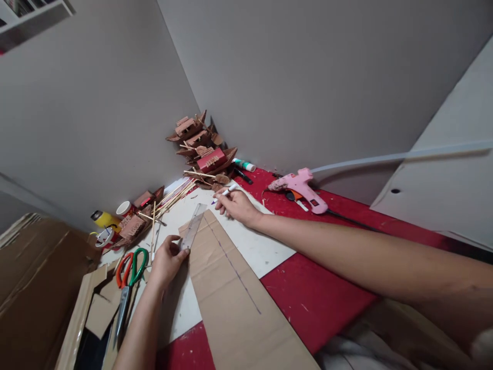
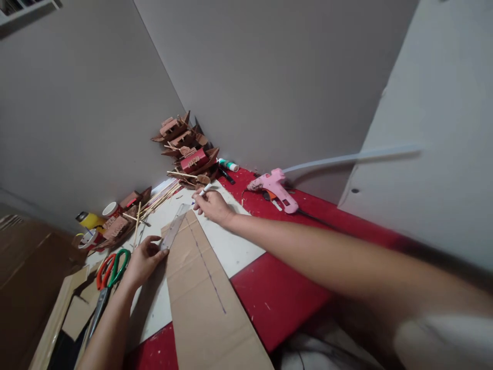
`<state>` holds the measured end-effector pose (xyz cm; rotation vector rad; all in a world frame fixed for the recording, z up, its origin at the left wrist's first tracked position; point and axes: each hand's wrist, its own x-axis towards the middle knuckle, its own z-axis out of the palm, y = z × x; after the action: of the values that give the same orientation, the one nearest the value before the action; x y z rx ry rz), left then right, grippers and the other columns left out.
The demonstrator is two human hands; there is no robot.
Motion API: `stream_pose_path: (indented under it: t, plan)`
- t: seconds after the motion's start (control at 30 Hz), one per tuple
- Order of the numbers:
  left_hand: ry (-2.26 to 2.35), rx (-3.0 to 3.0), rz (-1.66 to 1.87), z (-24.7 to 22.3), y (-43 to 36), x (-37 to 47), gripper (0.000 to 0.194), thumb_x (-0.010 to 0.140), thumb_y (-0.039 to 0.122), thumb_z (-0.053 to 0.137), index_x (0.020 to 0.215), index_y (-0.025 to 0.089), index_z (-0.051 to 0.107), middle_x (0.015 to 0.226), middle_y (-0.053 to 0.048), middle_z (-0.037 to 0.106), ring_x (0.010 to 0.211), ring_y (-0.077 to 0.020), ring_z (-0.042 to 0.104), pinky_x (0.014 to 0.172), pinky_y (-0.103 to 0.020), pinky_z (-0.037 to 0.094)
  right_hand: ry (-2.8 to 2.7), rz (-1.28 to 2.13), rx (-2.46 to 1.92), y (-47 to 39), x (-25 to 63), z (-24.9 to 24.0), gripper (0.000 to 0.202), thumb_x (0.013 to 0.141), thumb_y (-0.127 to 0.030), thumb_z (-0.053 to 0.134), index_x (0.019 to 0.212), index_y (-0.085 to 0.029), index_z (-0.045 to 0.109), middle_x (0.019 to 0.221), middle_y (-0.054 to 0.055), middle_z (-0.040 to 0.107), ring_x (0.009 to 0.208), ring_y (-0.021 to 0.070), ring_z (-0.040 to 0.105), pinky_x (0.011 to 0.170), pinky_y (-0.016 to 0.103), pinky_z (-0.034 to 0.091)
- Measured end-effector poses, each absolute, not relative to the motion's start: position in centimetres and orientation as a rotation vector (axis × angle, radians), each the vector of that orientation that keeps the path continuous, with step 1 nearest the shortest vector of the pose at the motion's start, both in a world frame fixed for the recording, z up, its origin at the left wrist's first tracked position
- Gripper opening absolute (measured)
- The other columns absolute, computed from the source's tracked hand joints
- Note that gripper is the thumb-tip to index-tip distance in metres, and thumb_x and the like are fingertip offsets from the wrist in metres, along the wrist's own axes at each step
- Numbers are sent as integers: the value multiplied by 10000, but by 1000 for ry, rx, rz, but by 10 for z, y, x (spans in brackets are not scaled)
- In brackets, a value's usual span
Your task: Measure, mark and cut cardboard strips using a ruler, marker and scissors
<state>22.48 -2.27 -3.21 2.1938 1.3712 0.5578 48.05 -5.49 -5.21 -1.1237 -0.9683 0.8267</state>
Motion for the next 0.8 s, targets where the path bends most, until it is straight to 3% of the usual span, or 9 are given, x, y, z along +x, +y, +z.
stream_pose_path:
  t: [0.17,0.4,0.6,0.8]
  plan:
    - [1355,1849,795,-27,-43,210,195,858,336,649,882,145,620,777,12,616,643,-112,571,615,-280,490,-1023,780,-1115,-56,481,-55,153,914,-278,467,925,-153,554,674,-3,594,490,82,535,386,147,370]
    - [1394,1360,1206,-28,-102,205,383,624,441,793,815,179,588,636,64,545,484,-57,461,472,-191,370,-1125,769,-1150,-59,480,-61,208,932,-270,432,1039,-167,579,755,23,646,569,98,602,489,174,444]
    - [1402,1145,1191,-39,-155,236,372,620,404,803,816,184,576,582,44,598,474,-88,534,488,-199,429,-1252,683,-1230,-58,480,-64,188,915,-201,472,1042,-168,607,784,33,673,652,131,624,605,230,460]
    - [1435,1142,1192,-46,-161,257,362,621,392,770,767,197,503,581,23,625,534,-148,632,520,-241,486,-1324,616,-1289,-54,483,-67,199,924,-200,470,1054,-165,616,802,45,690,669,150,626,635,244,448]
